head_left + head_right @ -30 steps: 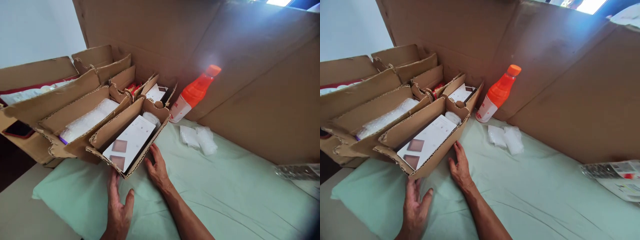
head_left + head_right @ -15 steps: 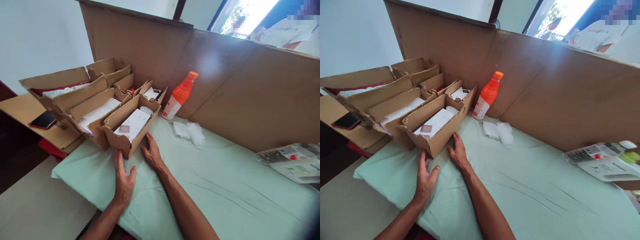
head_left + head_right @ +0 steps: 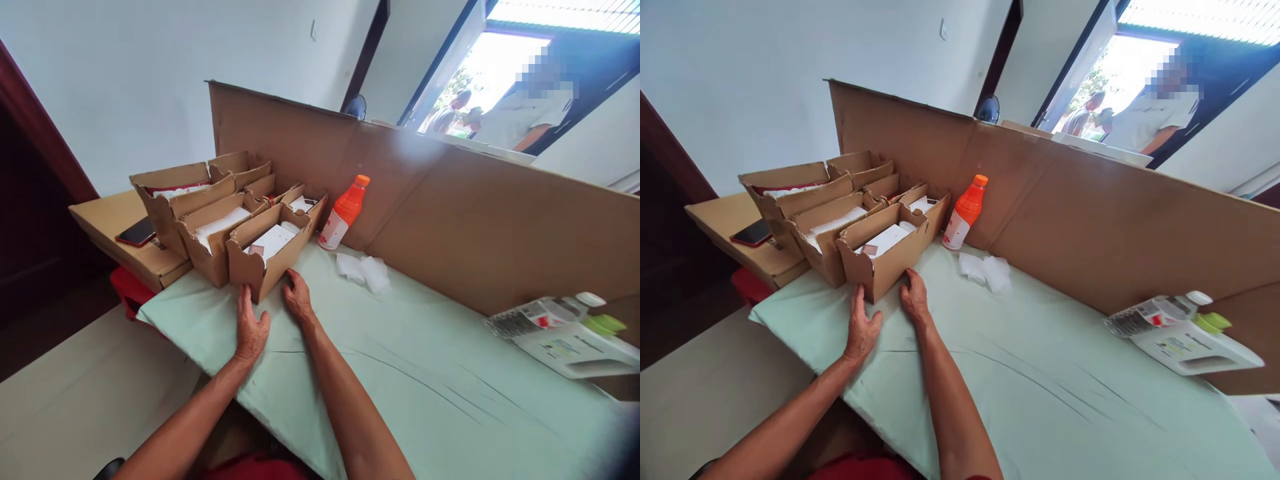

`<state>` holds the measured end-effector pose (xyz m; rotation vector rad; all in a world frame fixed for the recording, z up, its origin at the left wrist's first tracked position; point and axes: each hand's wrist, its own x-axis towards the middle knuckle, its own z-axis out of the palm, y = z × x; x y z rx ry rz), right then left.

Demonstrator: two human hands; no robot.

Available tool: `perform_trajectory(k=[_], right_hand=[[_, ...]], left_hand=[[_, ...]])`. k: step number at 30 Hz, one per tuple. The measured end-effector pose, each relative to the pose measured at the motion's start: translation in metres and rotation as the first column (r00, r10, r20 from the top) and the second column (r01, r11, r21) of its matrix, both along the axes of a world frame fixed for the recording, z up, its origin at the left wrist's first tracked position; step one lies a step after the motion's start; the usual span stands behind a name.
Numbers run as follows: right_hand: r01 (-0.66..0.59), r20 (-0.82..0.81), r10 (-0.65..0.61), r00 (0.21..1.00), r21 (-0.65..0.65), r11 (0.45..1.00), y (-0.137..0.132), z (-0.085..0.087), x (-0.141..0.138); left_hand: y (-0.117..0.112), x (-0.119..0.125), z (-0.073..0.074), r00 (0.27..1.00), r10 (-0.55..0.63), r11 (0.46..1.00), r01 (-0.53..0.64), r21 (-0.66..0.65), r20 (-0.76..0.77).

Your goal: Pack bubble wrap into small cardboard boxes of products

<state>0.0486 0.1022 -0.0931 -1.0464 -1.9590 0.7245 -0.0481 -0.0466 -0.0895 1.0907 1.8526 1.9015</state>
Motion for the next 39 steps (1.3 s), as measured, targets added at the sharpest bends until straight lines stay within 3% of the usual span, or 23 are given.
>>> perform_trajectory(k=[9,18,21,23,25,29,31,33,36,39], right_hand=[[0.017,-0.029,-0.018,0.999,-0.029,0.999,0.005,-0.008,-0.001],[0.039,-0.029,-0.041,0.999,-0.045,0.998,-0.006,0.007,0.002],[0.071,-0.03,-0.072,0.997,-0.053,0.996,-0.009,0.019,0.008],[0.1,-0.032,-0.102,0.994,-0.048,0.994,-0.006,0.037,0.016],[0.133,-0.036,-0.134,0.99,-0.023,0.991,0.002,0.066,0.024],[0.155,-0.051,-0.15,0.987,0.121,0.98,0.028,0.148,0.028],[0.091,0.011,-0.098,0.995,0.271,0.958,0.046,0.188,0.017],[-0.036,0.165,-0.029,0.986,0.375,0.926,0.066,0.218,0.0],[-0.243,0.433,0.071,0.898,0.354,0.903,0.1,0.236,-0.034],[-0.348,0.625,0.115,0.772,0.264,0.899,0.124,0.23,-0.067]], left_hand=[[-0.001,-0.002,-0.004,0.999,-0.01,0.999,0.008,-0.045,-0.037],[-0.002,-0.002,0.0,1.0,-0.024,0.999,0.024,-0.029,0.001],[-0.003,0.0,0.002,0.999,-0.025,0.999,0.025,-0.025,0.027],[-0.004,0.001,0.003,0.999,-0.023,0.999,0.024,-0.025,0.046],[-0.004,0.002,0.005,0.997,-0.023,0.999,0.025,-0.029,0.067],[-0.007,0.003,0.009,0.991,-0.034,0.999,0.038,-0.027,0.13],[-0.008,0.003,0.01,0.981,-0.047,0.998,0.055,-0.036,0.188],[-0.01,0.003,0.011,0.966,-0.057,0.996,0.073,-0.055,0.251],[-0.011,0.003,0.011,0.953,-0.064,0.993,0.091,-0.077,0.297],[-0.011,0.003,0.009,0.951,-0.079,0.991,0.107,-0.078,0.298]])
